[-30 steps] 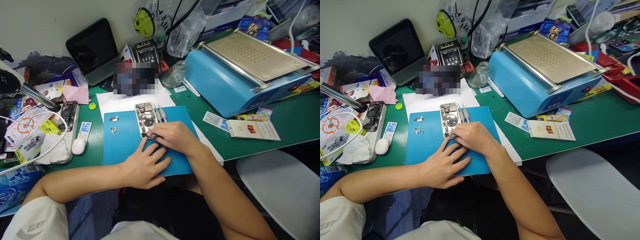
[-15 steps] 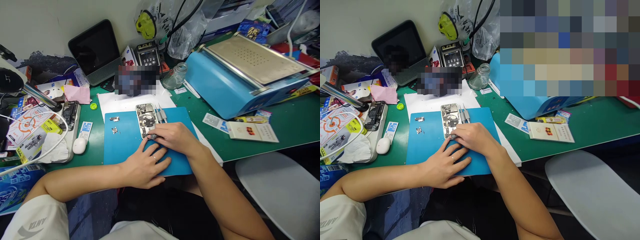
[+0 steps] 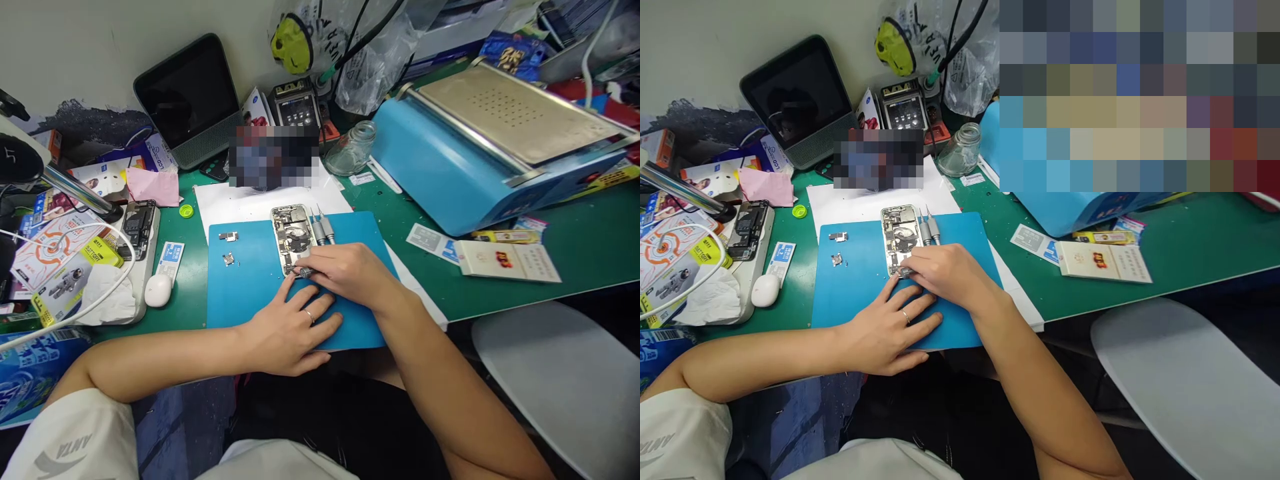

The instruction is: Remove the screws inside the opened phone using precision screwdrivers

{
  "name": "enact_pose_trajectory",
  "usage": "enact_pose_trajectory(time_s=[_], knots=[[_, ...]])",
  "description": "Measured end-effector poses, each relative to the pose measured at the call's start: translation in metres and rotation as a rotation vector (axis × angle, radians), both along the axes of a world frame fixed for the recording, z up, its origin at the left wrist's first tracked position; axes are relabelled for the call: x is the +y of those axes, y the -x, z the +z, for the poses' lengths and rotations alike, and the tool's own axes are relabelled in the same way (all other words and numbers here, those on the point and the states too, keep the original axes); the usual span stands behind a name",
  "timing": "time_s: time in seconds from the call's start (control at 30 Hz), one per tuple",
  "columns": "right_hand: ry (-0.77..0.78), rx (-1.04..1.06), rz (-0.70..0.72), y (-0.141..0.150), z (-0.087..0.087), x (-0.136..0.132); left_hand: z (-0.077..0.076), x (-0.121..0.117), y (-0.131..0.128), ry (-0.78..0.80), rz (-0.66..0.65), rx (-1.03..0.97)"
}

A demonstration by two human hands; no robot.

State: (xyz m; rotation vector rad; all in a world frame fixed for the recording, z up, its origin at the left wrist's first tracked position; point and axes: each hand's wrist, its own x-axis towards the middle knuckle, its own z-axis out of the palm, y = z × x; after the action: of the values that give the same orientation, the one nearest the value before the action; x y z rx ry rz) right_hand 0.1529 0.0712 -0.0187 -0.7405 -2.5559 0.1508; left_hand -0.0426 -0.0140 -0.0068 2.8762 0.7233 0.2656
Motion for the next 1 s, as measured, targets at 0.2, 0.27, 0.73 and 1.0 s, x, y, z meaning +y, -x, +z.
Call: enact_pose_trajectory(time_s=[0.2, 0.27, 0.73, 1.0], knots=[[-0.014, 0.002, -0.004, -0.0006, 0.0003, 0.0002, 0.0008, 0.0001, -0.0003, 0.007, -0.001, -0.001], [-0.015, -0.004, -0.007, -0.0006, -0.0001, 0.0003, 0.0007, 0.0001, -0.0003, 0.009, 0.001, 0.002], [-0.028, -0.026, -0.020, 0.0001, -0.0019, 0.0002, -0.0003, 0.0000, -0.0003, 0.004, 0.001, 0.000], [-0.019, -0.017, -0.015, -0.0002, -0.0019, -0.0001, 0.0003, 0.0006, -0.0006, 0.010, -0.003, -0.002]])
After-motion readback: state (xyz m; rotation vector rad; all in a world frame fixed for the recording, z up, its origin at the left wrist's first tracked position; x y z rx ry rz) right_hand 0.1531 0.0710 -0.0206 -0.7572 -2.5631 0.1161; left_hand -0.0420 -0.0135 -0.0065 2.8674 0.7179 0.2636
